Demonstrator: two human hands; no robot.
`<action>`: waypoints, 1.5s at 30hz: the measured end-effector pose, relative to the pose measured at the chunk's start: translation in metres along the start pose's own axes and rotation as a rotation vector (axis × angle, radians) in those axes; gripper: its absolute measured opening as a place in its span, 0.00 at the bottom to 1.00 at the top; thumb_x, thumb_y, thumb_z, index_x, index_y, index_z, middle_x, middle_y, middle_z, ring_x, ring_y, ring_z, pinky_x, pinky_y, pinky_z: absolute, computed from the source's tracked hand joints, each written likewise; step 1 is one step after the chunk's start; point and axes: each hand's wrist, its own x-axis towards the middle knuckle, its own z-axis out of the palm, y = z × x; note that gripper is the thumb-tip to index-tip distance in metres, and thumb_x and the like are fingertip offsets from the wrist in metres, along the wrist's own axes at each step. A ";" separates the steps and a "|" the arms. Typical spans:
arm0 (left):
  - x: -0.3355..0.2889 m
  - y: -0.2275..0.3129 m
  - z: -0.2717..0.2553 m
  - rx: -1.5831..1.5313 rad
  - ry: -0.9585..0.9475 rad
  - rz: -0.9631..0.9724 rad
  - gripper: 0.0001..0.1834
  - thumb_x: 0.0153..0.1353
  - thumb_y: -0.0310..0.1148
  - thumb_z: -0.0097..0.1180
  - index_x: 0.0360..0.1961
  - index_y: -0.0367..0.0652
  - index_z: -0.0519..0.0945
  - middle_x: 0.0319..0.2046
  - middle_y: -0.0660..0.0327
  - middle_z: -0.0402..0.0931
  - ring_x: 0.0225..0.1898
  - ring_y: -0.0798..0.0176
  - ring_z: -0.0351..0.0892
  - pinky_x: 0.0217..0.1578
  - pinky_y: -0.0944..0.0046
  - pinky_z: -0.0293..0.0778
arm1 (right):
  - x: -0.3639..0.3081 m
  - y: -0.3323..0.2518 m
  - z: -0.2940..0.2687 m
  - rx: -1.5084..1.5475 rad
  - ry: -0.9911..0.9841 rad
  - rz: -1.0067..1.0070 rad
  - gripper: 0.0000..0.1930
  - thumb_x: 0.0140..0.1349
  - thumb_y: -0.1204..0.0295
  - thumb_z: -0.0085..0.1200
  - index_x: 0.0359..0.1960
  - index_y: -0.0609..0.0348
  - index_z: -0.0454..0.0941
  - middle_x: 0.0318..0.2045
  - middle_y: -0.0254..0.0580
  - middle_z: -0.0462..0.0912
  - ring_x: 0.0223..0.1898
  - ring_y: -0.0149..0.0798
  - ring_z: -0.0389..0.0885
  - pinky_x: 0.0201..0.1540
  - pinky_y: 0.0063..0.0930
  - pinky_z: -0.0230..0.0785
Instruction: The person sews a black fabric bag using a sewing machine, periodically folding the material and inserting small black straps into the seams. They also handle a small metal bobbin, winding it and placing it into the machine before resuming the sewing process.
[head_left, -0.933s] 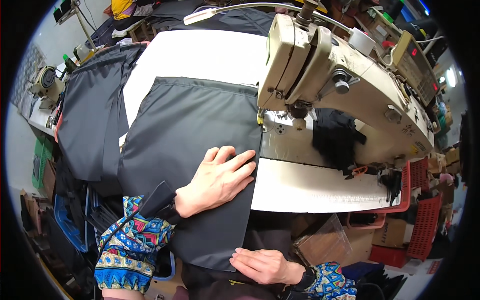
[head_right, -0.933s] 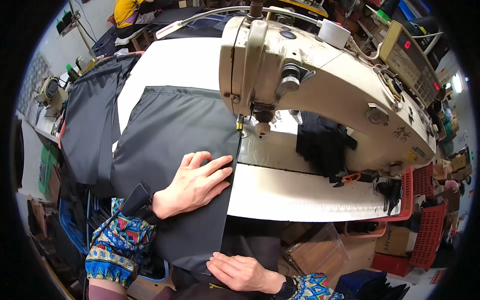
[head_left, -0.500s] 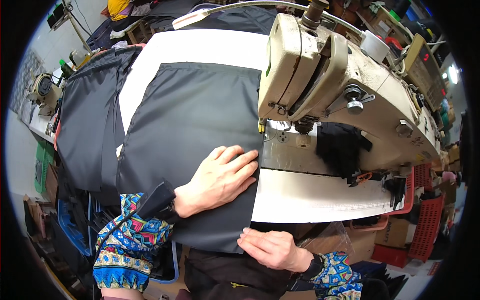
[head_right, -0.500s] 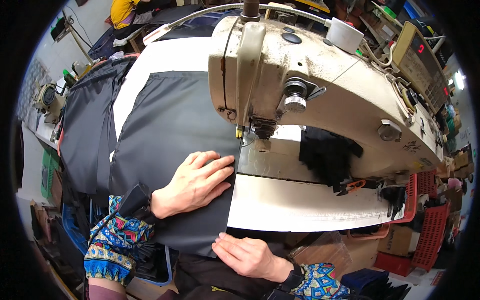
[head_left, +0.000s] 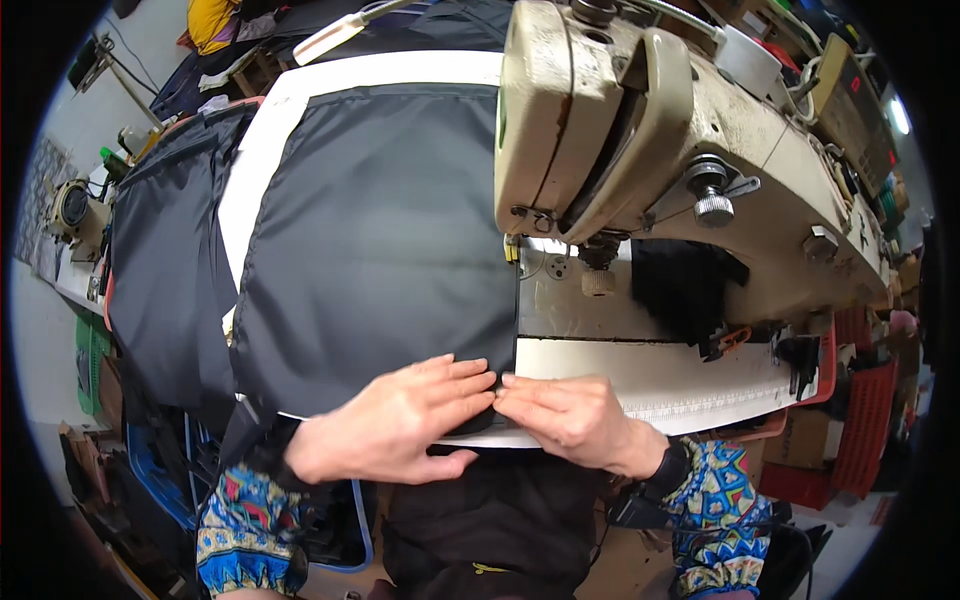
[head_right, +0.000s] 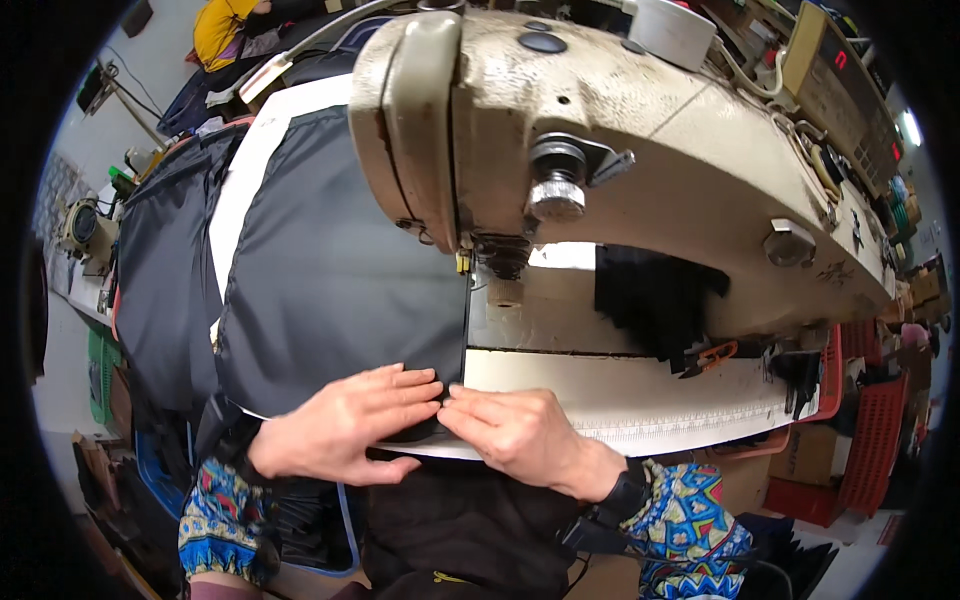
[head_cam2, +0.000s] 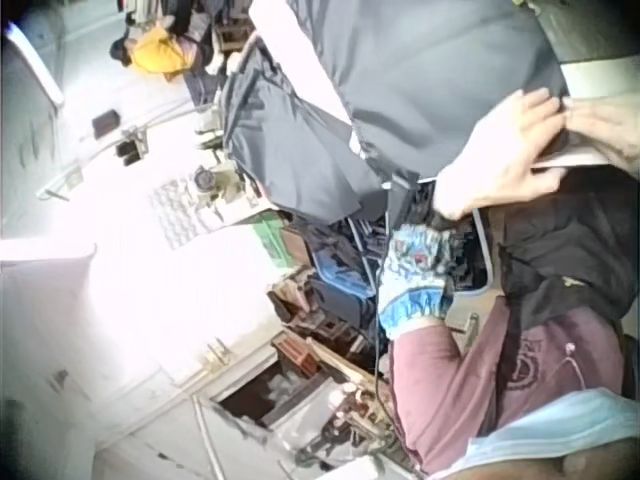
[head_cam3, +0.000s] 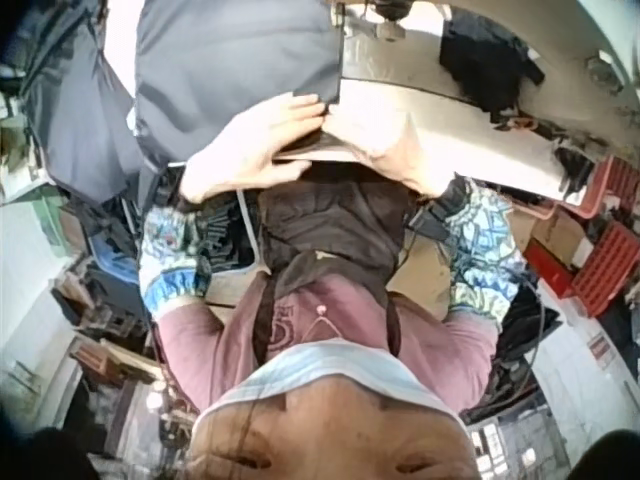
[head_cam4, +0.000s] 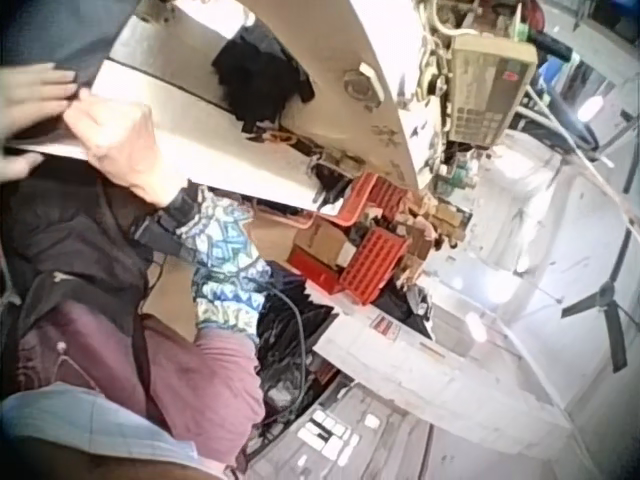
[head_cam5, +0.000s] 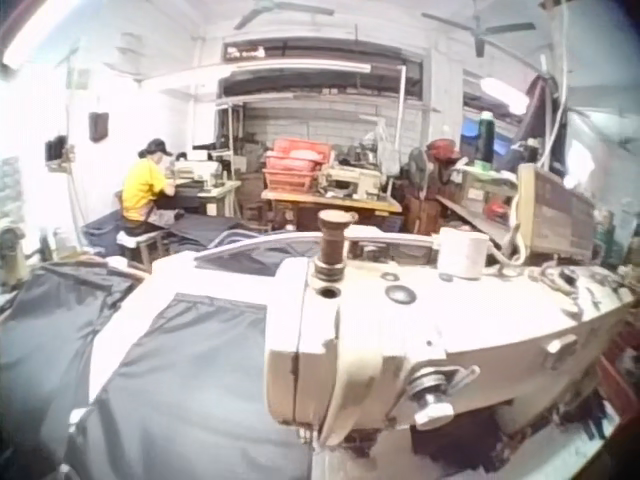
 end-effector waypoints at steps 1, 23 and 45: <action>-0.008 0.008 0.003 0.130 -0.015 -0.025 0.23 0.54 0.28 0.64 0.53 0.32 0.81 0.58 0.48 0.77 0.64 0.48 0.74 0.65 0.50 0.70 | 0.005 0.003 0.001 0.005 -0.004 -0.024 0.11 0.52 0.76 0.59 0.39 0.58 0.85 0.38 0.46 0.88 0.42 0.41 0.89 0.40 0.29 0.83; 0.043 -0.049 0.010 0.385 0.403 0.032 0.18 0.46 0.15 0.59 0.41 0.35 0.85 0.48 0.54 0.84 0.54 0.52 0.82 0.57 0.57 0.78 | 0.046 0.119 -0.068 -0.988 -0.131 0.479 0.07 0.62 0.72 0.53 0.38 0.58 0.82 0.34 0.50 0.82 0.36 0.50 0.83 0.38 0.44 0.74; -0.032 0.068 0.074 -1.278 0.581 -0.662 0.09 0.69 0.25 0.58 0.45 0.28 0.81 0.36 0.57 0.80 0.34 0.67 0.84 0.35 0.69 0.85 | -0.013 -0.081 -0.003 0.430 0.286 0.567 0.08 0.55 0.81 0.66 0.37 0.63 0.83 0.38 0.43 0.84 0.39 0.41 0.84 0.42 0.30 0.75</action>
